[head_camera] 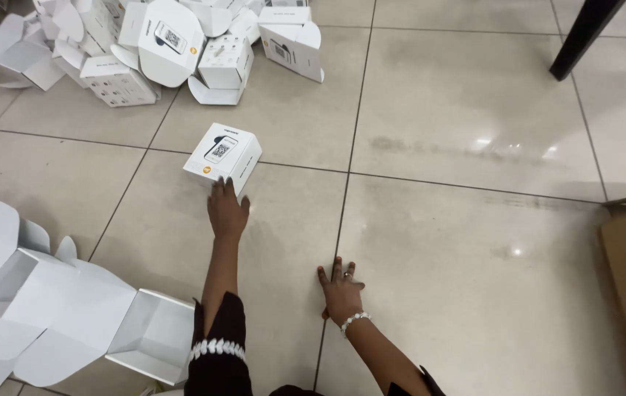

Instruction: The person places electronic devices and cables into packaging boxes.

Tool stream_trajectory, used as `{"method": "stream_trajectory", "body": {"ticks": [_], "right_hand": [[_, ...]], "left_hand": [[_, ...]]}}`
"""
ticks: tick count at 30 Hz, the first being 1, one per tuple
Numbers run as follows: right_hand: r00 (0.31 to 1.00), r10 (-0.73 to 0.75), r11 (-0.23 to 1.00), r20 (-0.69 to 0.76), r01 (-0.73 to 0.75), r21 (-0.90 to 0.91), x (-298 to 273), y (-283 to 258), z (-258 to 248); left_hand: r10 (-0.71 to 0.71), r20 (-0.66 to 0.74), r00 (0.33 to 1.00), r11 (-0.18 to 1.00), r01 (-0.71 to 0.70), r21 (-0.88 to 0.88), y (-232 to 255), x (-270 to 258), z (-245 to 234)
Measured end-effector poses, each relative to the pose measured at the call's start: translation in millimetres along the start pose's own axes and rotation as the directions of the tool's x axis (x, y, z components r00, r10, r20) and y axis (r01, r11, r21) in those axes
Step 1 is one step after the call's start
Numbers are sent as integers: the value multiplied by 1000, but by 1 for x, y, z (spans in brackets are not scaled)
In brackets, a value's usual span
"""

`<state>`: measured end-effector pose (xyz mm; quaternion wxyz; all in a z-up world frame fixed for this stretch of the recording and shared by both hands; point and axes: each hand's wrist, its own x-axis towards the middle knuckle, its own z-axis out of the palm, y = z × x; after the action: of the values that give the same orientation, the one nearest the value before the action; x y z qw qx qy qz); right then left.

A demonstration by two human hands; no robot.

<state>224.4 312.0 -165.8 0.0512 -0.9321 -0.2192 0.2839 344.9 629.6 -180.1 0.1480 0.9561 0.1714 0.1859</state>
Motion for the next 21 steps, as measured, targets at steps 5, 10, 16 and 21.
{"method": "stream_trajectory", "body": {"ticks": [5,10,16,21], "right_hand": [[998,56,995,30,-54,-79,22,5,-2],[994,2,995,105,9,-100,20,6,-2],[996,5,993,89,5,-115,7,9,-14],[962,213,602,-171,8,799,-15,59,-1]], "left_hand": [[-5,-27,1000,988,9,157,-12,79,3],[-196,250,948,861,44,507,10,55,9],[-50,297,954,900,-86,427,71,-40,-37],[155,423,893,951,-251,180,163,-166,-82]]}}
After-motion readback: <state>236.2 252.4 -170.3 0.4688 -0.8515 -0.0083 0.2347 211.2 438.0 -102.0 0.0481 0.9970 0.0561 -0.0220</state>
